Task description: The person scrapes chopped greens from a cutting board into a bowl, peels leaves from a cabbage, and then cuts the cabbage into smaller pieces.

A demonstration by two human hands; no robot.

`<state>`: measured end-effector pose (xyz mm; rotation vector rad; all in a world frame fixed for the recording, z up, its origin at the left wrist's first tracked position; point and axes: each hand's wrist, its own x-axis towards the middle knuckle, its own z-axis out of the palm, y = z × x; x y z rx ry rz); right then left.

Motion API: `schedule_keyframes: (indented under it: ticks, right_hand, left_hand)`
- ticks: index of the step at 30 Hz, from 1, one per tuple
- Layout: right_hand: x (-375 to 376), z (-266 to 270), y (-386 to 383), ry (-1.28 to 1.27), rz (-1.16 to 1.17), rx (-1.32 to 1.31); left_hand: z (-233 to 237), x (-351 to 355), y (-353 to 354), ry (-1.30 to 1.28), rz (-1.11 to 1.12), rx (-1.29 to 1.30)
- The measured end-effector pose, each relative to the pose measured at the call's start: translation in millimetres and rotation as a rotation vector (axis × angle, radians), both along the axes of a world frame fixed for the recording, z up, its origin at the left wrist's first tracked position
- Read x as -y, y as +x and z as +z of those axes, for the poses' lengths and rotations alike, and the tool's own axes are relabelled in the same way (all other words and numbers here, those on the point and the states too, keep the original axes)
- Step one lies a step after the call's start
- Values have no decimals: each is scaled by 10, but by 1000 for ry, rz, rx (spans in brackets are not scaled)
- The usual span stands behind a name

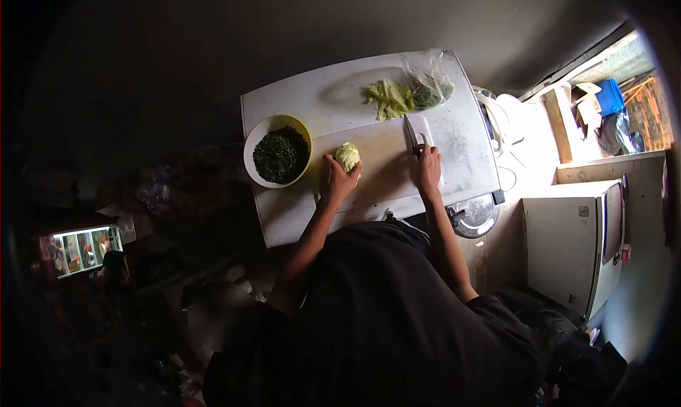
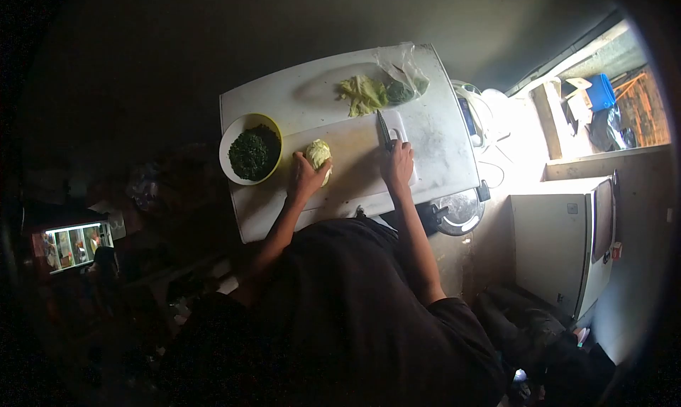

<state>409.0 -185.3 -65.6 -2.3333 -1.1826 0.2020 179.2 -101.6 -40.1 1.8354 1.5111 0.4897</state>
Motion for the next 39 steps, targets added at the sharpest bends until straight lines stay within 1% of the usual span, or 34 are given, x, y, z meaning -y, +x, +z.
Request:
schedule_keyframes:
  ticks: [2,3,5,6,8,9,11,12,13,14,15,16,17,19,21,22,23,24,25,27,28,29,31,33,37,39]
  right_hand:
    - [110,-50,-39,26,-21,-1]
    - [137,-35,-62,52,-36,-2]
    - [172,-127,-32,78,-25,-14]
    - [187,-129,-21,99,-13,-25]
    - [181,-138,-6,115,-30,-37]
    - [167,-126,6,131,-40,-50]
    - [165,-170,37,128,-28,-77]
    - [160,-192,46,124,-10,-107]
    - [165,-220,50,124,-13,-105]
    - [172,-249,49,136,-4,-242]
    - [168,-280,45,148,4,-379]
    - [125,-252,-1,97,-59,-642]
    - [136,-226,-56,97,-62,-641]
    - [189,11,-199,208,-111,-866]
    - [219,-38,-277,203,-50,-779]
    - [238,-34,-332,217,-6,-721]
    - [262,-31,-399,230,37,-664]
    - [315,133,-506,307,84,-657]
    - [337,213,-563,283,132,-610]
    - [420,403,-643,160,214,-656]
    - [459,415,-690,187,263,-608]
    - [506,426,-716,163,289,-577]
    - [574,428,-741,145,334,-579]
    - [632,460,-739,115,354,-559]
    - [702,552,-685,43,417,-499]
    - [742,513,-671,88,446,-467]
  left_hand:
    - [89,29,13,-94,-29,-27]
    - [12,35,8,-90,-31,-26]
    - [-229,51,-8,114,-47,-159]
    - [-230,63,-11,116,-52,-157]
    - [-226,67,-36,135,-50,-246]
    - [-166,51,-64,139,-56,-243]
    - [6,9,-168,147,-203,-281]
    - [10,-15,-213,150,-205,-280]
    - [9,-35,-253,302,-275,-167]
    - [5,-56,-286,453,-342,-53]
    - [-38,-102,-309,453,-344,-51]
    - [-82,-159,-315,379,-425,68]
    - [-129,-195,-320,302,-505,186]
    - [-21,-175,-312,285,-511,197]
    - [18,-167,-295,263,-474,139]
    - [12,-170,-280,335,-451,139]
    - [7,-161,-262,334,-461,139]
    - [-13,-142,-244,373,-423,123]
    - [-4,-119,-209,413,-385,109]
    - [33,-55,-142,465,-384,96]
    - [47,-8,-104,460,-323,79]
    - [58,32,-70,452,-262,60]
    - [79,86,16,454,-239,39]
    - [86,140,80,426,-163,8]
    - [76,154,136,423,-149,29]
    - [71,132,104,459,-189,42]
